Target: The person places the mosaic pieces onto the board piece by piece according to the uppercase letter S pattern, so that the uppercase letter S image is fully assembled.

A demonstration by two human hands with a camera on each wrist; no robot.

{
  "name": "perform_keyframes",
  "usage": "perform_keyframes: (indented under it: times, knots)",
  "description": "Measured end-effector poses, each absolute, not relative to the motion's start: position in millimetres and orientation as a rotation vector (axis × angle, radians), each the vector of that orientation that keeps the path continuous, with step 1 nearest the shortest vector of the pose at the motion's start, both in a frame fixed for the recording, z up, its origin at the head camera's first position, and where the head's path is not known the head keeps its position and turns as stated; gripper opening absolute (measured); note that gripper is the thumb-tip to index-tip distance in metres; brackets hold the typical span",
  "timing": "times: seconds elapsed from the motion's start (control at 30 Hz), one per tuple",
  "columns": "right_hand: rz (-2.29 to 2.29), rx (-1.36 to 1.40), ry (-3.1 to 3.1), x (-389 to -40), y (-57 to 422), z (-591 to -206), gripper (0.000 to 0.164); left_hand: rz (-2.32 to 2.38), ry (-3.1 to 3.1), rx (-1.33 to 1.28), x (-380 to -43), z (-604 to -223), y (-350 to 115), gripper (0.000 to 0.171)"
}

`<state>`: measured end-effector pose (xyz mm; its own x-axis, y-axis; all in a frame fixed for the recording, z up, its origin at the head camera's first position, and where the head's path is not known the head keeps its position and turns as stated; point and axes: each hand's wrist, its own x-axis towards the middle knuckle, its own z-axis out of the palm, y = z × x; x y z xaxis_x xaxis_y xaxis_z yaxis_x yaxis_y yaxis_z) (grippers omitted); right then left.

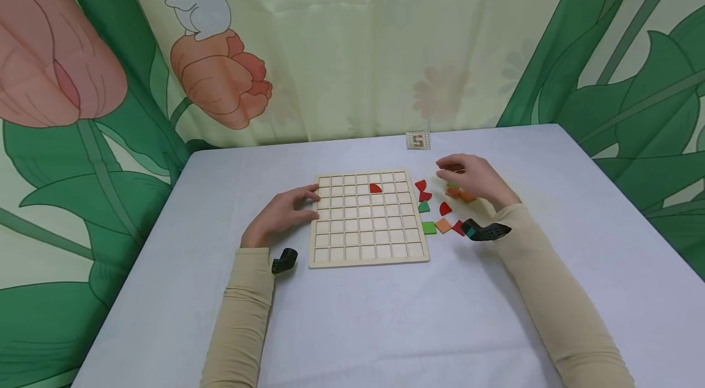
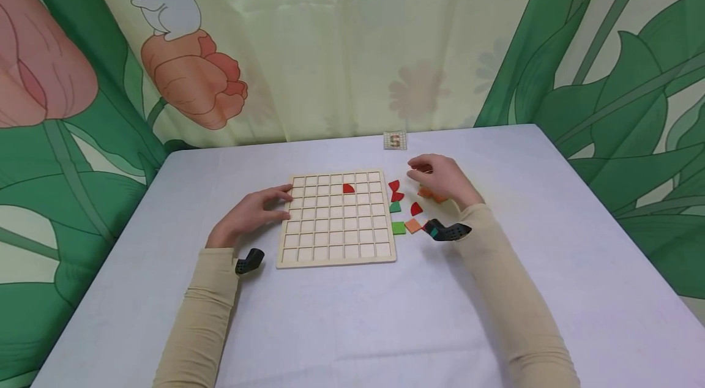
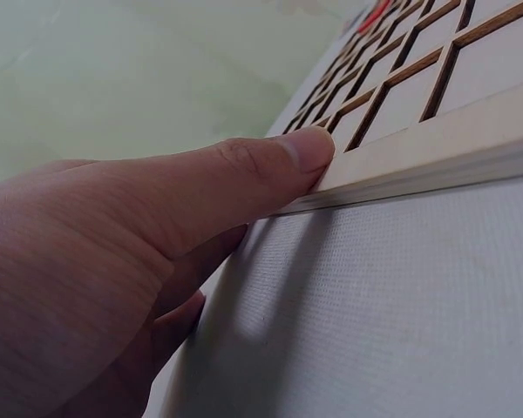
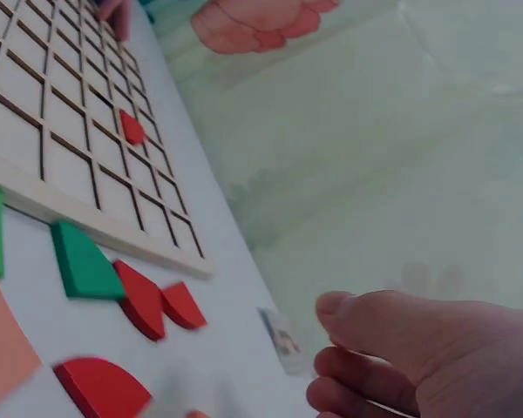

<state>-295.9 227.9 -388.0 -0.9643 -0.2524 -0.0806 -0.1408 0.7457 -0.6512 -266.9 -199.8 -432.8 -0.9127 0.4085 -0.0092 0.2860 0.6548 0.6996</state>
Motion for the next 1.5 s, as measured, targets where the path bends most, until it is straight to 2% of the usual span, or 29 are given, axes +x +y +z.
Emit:
perform_keyframes:
  times: [0.2, 0.43, 0.8, 1.17, 1.5]
  knots:
    - [-0.985, -0.252, 2.769, -288, 269, -384, 0.051, 1.105, 2.703, 0.576, -266, -433, -200, 0.036]
    - [-0.947, -0.3, 2.729, -280, 291, -397, 0.052, 1.101, 2.705, 0.565, -266, -433, -199, 0.036]
    - [-0.897, -0.387, 2.706, -273, 295, -410, 0.046, 1.119, 2.703, 0.561, -266, -435, -200, 0.034]
    - [-0.877, -0.447, 2.74, -275, 293, -414, 0.032, 1.121, 2.698, 0.561, -268, -435, -201, 0.034]
    - [-0.836, -0.426, 2.772, -276, 295, -417, 0.04, 1.131, 2.695, 0.559, -268, -436, -200, 0.034]
